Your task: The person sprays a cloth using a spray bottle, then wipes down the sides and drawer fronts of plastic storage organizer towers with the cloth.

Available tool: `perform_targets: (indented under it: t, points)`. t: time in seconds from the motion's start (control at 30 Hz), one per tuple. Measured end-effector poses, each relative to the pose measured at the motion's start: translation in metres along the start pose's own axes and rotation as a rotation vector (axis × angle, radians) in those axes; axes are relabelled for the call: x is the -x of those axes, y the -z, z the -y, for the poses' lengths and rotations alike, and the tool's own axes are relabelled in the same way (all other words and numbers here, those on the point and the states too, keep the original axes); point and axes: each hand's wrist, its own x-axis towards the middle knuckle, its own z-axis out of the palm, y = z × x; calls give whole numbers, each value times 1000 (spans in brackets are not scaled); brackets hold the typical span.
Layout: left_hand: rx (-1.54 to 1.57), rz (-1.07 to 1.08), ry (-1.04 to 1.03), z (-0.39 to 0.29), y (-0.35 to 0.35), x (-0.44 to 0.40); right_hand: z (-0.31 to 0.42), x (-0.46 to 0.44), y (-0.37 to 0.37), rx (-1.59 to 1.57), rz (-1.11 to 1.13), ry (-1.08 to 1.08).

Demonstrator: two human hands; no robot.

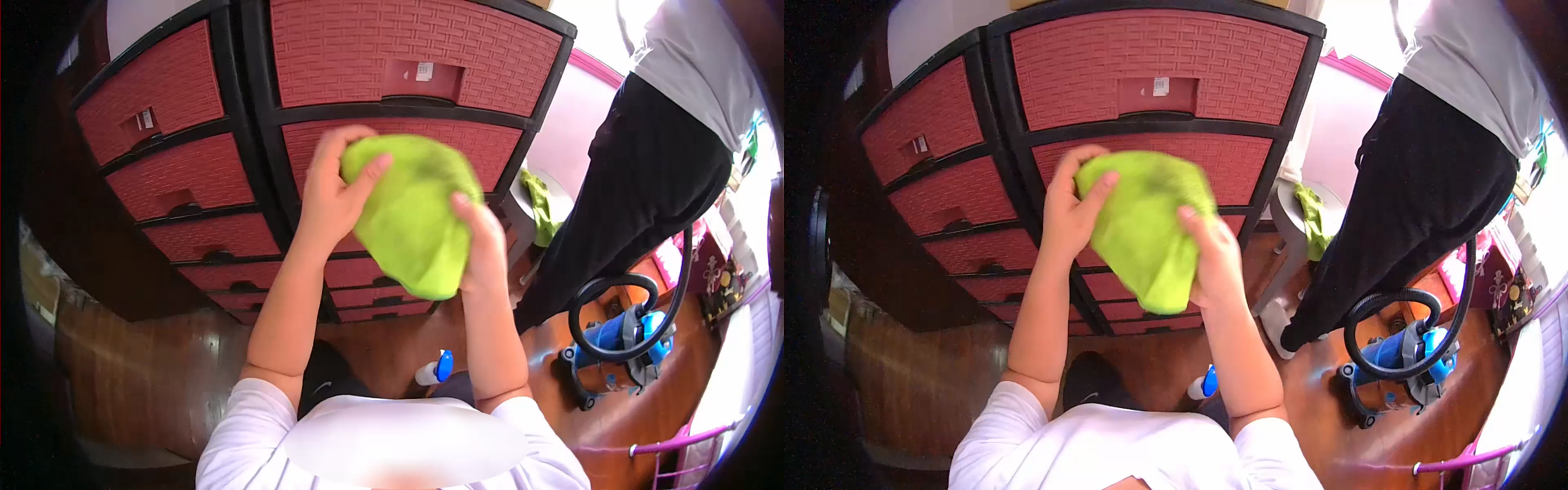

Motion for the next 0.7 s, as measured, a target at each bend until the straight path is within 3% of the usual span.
perform_targets:
  t: [0.1,0.13,0.2,0.23,0.3,0.4,0.53,0.63,0.67,0.7]
  points:
    - [-597,-377,-373,8,12,-7,16,3,-34,-82,-279,661]
    - [-661,-414,-386,19,15,-8,16,-11,-30,35,-259,702]
    - [-781,-486,-417,44,19,-8,12,-57,-26,802,-299,1006]
    - [-841,-461,-413,53,17,-4,8,-81,-32,1478,-345,1209]
    - [-961,-411,-406,69,12,1,-26,-113,-59,1498,-341,1506]
    - [-977,-372,-336,76,16,2,-29,-121,-70,1453,-219,1353]
    - [-1009,-349,-344,74,9,2,-25,-126,-20,1671,-380,1424]
    - [-1007,-327,-289,77,5,2,-64,-129,-46,1400,-484,1337]
    - [-962,-325,-292,75,8,3,-75,-125,-59,1360,-197,1255]
    - [-938,-311,-291,81,13,4,-89,-120,-67,1501,-77,1396]
